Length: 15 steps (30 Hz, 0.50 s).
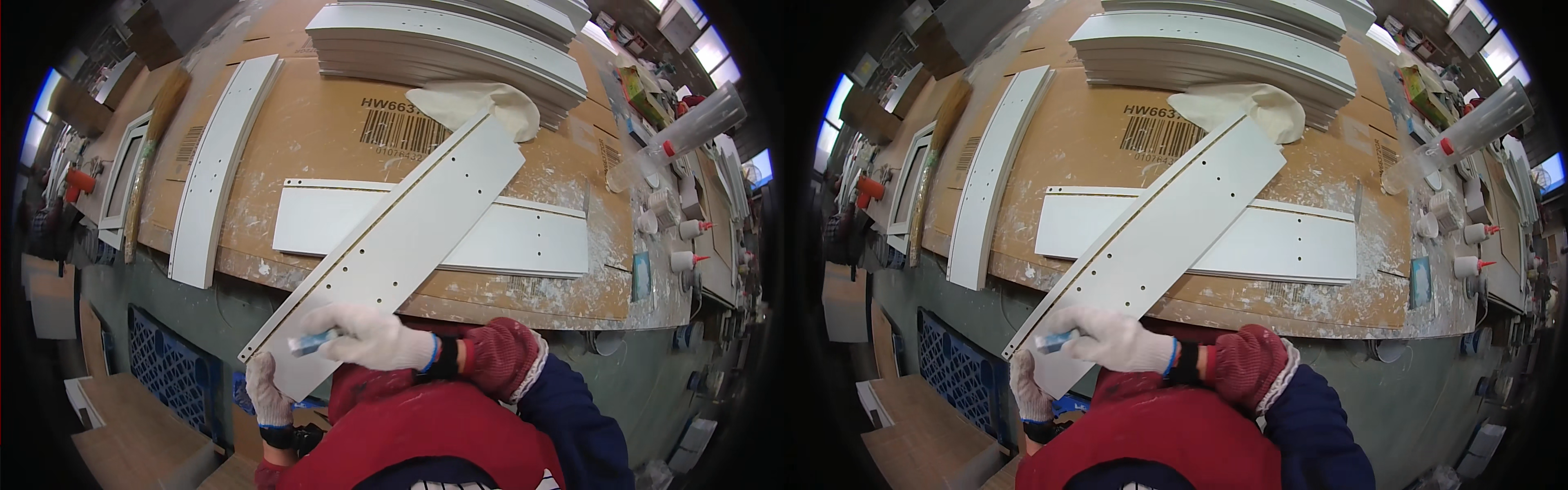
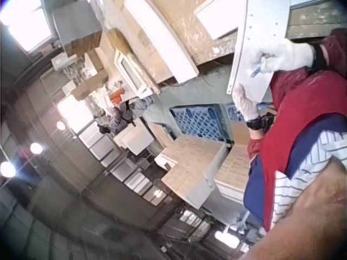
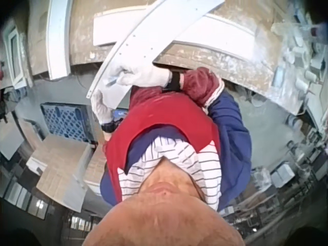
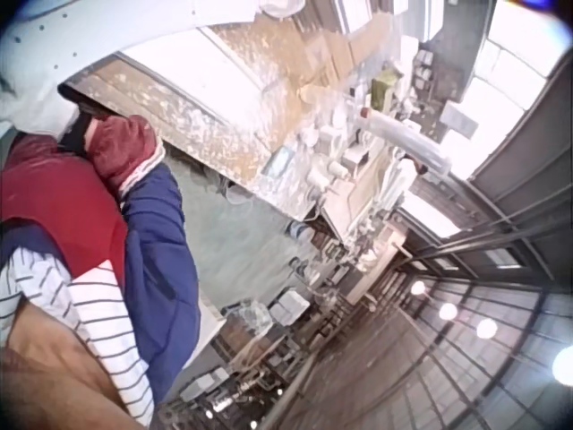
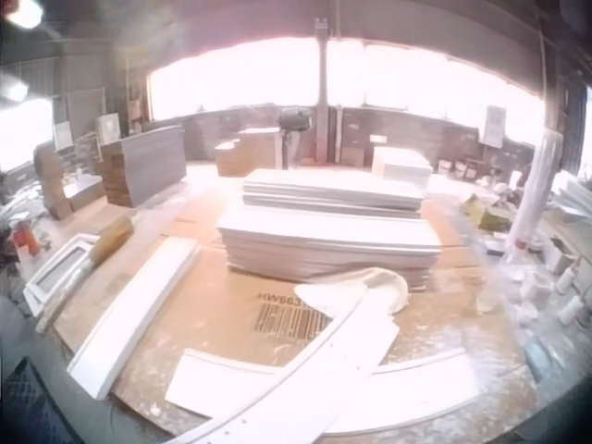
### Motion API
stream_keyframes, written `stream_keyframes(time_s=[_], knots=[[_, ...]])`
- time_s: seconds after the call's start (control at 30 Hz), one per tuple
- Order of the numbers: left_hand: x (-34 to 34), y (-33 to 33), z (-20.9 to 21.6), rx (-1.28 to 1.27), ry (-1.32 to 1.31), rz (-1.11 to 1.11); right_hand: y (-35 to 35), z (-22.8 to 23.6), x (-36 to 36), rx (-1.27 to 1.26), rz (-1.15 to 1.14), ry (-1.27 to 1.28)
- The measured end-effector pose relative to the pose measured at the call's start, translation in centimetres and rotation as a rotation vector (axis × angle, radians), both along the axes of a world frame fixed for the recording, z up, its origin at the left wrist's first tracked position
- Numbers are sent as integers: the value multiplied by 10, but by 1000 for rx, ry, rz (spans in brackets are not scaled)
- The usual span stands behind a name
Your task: The person wipes white rectangular panels with a cloth and a small blue tool on a workbench. They handle the panels one at a time, flipping them over and cleaning both sides before placing them back on the table.
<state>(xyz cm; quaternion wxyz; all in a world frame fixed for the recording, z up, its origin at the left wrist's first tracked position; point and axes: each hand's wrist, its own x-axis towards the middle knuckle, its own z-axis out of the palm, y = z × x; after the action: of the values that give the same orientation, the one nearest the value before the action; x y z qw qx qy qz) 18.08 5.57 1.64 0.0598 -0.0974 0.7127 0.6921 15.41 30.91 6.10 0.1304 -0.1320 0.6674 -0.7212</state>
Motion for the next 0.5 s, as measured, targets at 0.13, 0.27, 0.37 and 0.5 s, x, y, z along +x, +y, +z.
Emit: stream_keyframes(time_s=[0.13,0.27,0.37,0.5], knots=[[4,-3,-4,-378,186,-96,-21,-10,-20,49,211,-98],[2,2,-9,376,-209,187,22,-20,-24,-279,-149,-226],[0,-1,-23,393,-206,159,93,-23,-45,-221,-647,-226],[-7,2,-17,359,-205,121,221,-41,-47,-342,-1029,-58]])
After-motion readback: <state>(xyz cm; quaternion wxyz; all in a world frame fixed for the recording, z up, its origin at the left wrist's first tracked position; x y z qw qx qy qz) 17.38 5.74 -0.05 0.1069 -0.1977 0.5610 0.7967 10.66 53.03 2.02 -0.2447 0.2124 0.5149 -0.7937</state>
